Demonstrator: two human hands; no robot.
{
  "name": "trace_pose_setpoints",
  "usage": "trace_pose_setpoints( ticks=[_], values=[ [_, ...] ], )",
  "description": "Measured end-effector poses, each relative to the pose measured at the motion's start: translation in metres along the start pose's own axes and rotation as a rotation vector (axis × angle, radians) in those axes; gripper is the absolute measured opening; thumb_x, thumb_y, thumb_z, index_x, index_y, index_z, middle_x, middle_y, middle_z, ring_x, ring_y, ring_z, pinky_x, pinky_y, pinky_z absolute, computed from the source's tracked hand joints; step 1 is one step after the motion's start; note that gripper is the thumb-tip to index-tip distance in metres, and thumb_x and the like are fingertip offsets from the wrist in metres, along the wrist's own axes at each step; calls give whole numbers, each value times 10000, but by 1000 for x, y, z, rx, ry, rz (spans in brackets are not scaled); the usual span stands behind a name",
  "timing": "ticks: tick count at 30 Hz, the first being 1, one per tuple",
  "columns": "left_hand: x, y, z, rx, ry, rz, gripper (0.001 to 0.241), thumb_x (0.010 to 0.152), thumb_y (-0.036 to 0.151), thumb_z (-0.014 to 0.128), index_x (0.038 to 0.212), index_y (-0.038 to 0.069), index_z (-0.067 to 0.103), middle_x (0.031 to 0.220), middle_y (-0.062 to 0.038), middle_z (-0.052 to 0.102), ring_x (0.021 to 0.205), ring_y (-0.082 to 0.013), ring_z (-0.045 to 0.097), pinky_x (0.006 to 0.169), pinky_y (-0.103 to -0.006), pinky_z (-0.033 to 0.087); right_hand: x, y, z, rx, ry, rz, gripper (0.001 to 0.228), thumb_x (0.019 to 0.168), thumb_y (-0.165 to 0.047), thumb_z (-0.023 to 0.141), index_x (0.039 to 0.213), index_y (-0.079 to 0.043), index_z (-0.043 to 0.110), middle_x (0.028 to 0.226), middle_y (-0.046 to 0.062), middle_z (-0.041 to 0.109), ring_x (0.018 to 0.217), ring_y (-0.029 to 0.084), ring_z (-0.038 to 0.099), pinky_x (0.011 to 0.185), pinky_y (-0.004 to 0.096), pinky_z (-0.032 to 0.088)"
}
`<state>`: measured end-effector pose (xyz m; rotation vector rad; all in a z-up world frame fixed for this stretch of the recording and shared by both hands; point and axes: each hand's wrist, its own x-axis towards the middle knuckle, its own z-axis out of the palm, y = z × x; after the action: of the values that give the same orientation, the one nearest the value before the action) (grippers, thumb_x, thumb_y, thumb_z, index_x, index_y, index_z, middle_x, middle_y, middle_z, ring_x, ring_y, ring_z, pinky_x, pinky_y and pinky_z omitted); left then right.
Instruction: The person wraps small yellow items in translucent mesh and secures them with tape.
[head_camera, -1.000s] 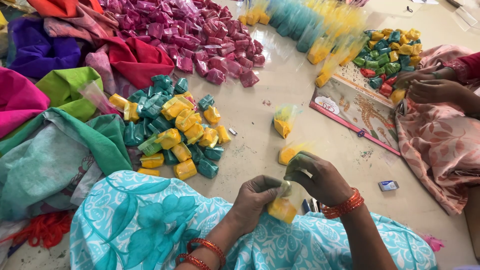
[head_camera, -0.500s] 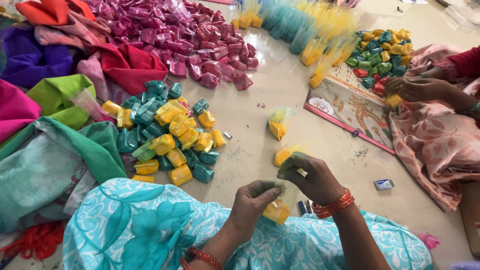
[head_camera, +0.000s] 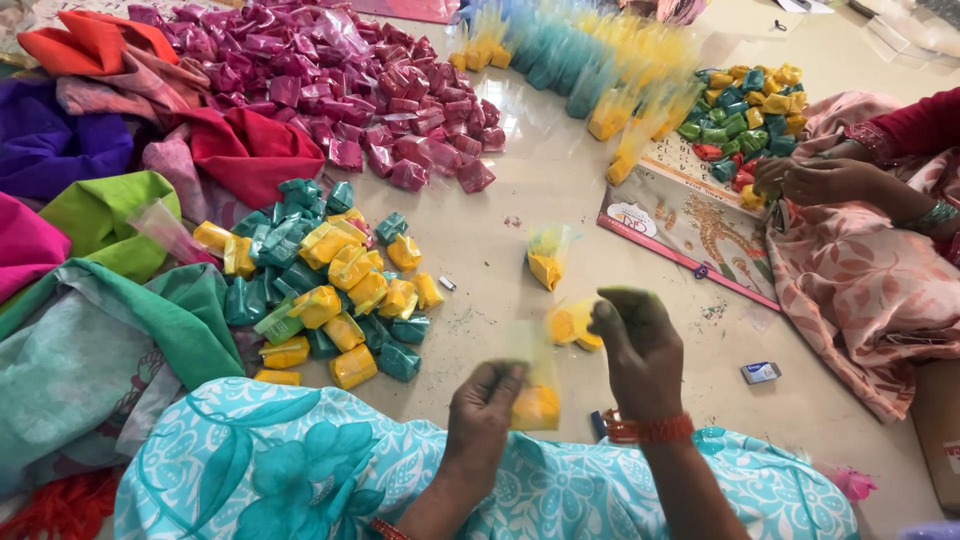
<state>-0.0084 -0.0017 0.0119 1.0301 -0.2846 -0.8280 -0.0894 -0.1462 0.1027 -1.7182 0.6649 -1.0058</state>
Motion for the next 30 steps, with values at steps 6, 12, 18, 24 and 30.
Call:
trace_pose_setpoints(
  ticks=[6, 12, 18, 24, 30],
  values=[
    [3, -3, -6, -197, 25, 183, 142, 1063, 180, 603, 1046, 48, 655, 939, -4, 666, 852, -61, 579, 770, -245, 525, -58, -15, 24, -420, -108, 40, 388, 768, -164, 854, 1089, -35, 679, 838, 45, 772, 732, 124, 729, 679, 280, 596],
    [-8, 32, -1, -238, -92, -49, 231, 975, 208, 643, 1105, 42, 737, 988, -26, 752, 881, -83, 677, 783, -260, 553, -64, -8, 30, -356, -93, 51, 250, 870, -105, 755, 1108, -46, 705, 874, 57, 805, 805, 118, 768, 688, 288, 596],
    [-4, 31, -9, -150, -126, -87, 220, 938, 191, 705, 1046, 15, 782, 910, -24, 771, 791, -78, 676, 724, -264, 564, -48, 14, 17, 281, -128, 131, 227, 918, 30, 683, 1139, 20, 637, 1010, 123, 755, 886, 169, 732, 818, 319, 611],
    [6, 24, -16, 15, -38, 6, 194, 929, 191, 722, 1004, 20, 776, 861, -23, 762, 746, -75, 661, 669, -267, 571, -42, 27, 2, 231, -184, 139, 121, 946, -55, 702, 1042, 17, 693, 952, 82, 739, 875, 148, 692, 818, 305, 578],
    [13, 9, -16, -165, 96, 145, 140, 958, 166, 696, 1007, 41, 736, 896, -18, 742, 795, -77, 647, 712, -273, 555, -65, -10, 28, -349, -312, -104, 308, 753, -142, 859, 1018, -23, 756, 1107, 97, 679, 924, 191, 685, 793, 297, 555]
  ],
)
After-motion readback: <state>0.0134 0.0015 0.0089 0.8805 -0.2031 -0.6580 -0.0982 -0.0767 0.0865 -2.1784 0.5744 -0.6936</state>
